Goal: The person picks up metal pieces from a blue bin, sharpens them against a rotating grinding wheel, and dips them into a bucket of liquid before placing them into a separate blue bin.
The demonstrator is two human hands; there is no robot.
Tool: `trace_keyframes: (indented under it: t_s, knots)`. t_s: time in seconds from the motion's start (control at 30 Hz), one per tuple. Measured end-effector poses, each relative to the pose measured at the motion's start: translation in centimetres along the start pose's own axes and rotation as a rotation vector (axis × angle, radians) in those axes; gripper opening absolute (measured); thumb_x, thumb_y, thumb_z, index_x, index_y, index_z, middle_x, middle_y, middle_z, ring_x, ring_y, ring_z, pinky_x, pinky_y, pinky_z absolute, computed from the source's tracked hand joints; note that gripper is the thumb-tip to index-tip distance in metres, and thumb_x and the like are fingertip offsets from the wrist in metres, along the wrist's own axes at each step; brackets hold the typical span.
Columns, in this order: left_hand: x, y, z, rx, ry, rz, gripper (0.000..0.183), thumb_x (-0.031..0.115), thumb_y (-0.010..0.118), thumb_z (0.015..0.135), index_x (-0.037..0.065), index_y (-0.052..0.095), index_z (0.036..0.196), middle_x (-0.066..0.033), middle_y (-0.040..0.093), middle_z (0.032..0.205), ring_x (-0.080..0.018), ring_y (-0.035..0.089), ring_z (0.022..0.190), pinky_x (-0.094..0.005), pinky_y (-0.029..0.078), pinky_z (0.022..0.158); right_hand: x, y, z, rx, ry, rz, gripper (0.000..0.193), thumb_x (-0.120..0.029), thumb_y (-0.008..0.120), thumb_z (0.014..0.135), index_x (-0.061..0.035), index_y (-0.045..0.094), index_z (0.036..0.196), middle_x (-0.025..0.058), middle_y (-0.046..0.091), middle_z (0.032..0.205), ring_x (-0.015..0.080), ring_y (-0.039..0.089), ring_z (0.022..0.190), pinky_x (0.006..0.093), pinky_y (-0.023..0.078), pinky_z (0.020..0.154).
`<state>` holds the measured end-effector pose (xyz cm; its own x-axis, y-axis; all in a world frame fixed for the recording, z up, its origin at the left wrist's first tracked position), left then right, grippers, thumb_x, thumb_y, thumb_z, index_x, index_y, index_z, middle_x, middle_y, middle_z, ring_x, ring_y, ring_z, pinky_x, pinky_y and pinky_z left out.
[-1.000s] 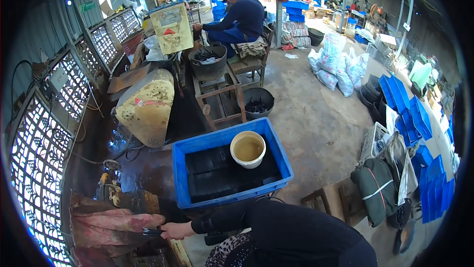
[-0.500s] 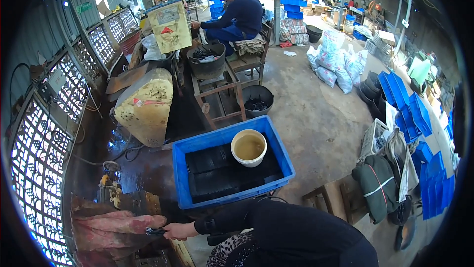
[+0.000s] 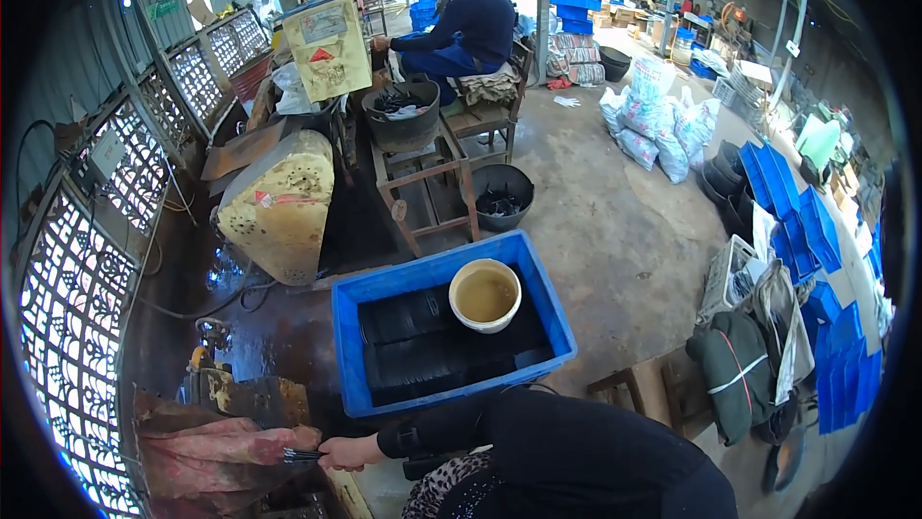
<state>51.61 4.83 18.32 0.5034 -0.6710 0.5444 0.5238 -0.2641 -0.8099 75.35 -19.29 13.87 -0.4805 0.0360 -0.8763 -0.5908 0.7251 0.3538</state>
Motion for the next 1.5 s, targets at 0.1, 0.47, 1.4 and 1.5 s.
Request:
trace_keyframes:
  t_s: [0.1,0.47,1.4,1.5]
  knots:
    - [-0.3,0.2,0.0,-0.004,0.031,0.034,0.031,0.020,0.050,0.090,0.001,0.074,0.094,-0.0204,0.070,0.095,-0.0373,0.064,0.082,-0.0463,0.051,0.076,0.1,-0.5,-0.2,-0.027,0.013,0.006,0.013,-0.024,0.048,0.097,-0.0121,0.051,0.092,-0.0028,0.038,0.065,0.0091,0.035,0.047,0.0285,0.026,0.038]
    - [-9.1,3.0,1.7,0.161,0.128,0.089,0.015,0.010,0.058,0.090,-0.002,0.066,0.088,-0.0140,0.067,0.078,-0.0267,0.060,0.066,-0.0424,0.050,0.063,0.9,1.0,1.4,-0.128,-0.103,-0.127,0.015,-0.025,0.053,0.097,-0.0110,0.057,0.094,-0.0014,0.050,0.068,0.0116,0.049,0.054,0.0292,0.039,0.044]
    - [-7.8,2.6,1.3,-0.022,-0.338,-0.422,0.022,0.001,0.050,0.088,0.003,0.069,0.098,-0.0093,0.069,0.088,-0.0176,0.066,0.073,-0.0319,0.053,0.062,0.9,10.7,3.5,-0.267,0.188,0.174,0.018,-0.023,0.052,0.100,-0.0056,0.056,0.105,-0.0031,0.046,0.071,0.0077,0.039,0.055,0.0227,0.031,0.049]
    - [-7.5,2.5,1.2,-0.059,-0.492,-0.935,0.028,0.000,0.044,0.092,0.001,0.067,0.108,-0.0075,0.068,0.099,-0.0109,0.063,0.071,-0.0260,0.054,0.059,0.6,11.5,4.1,-0.210,0.141,0.079,0.018,-0.023,0.052,0.101,-0.0056,0.056,0.106,-0.0030,0.047,0.072,0.0076,0.040,0.055,0.0227,0.031,0.049]
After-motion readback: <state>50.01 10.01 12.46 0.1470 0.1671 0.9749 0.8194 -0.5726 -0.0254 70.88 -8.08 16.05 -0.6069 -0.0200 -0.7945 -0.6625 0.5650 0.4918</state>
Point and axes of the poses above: each hand's wrist, its own z-axis towards the middle knuckle, its own y-axis out of the palm, x = y × z, the point moved 6 cm from there along z, towards the middle knuckle
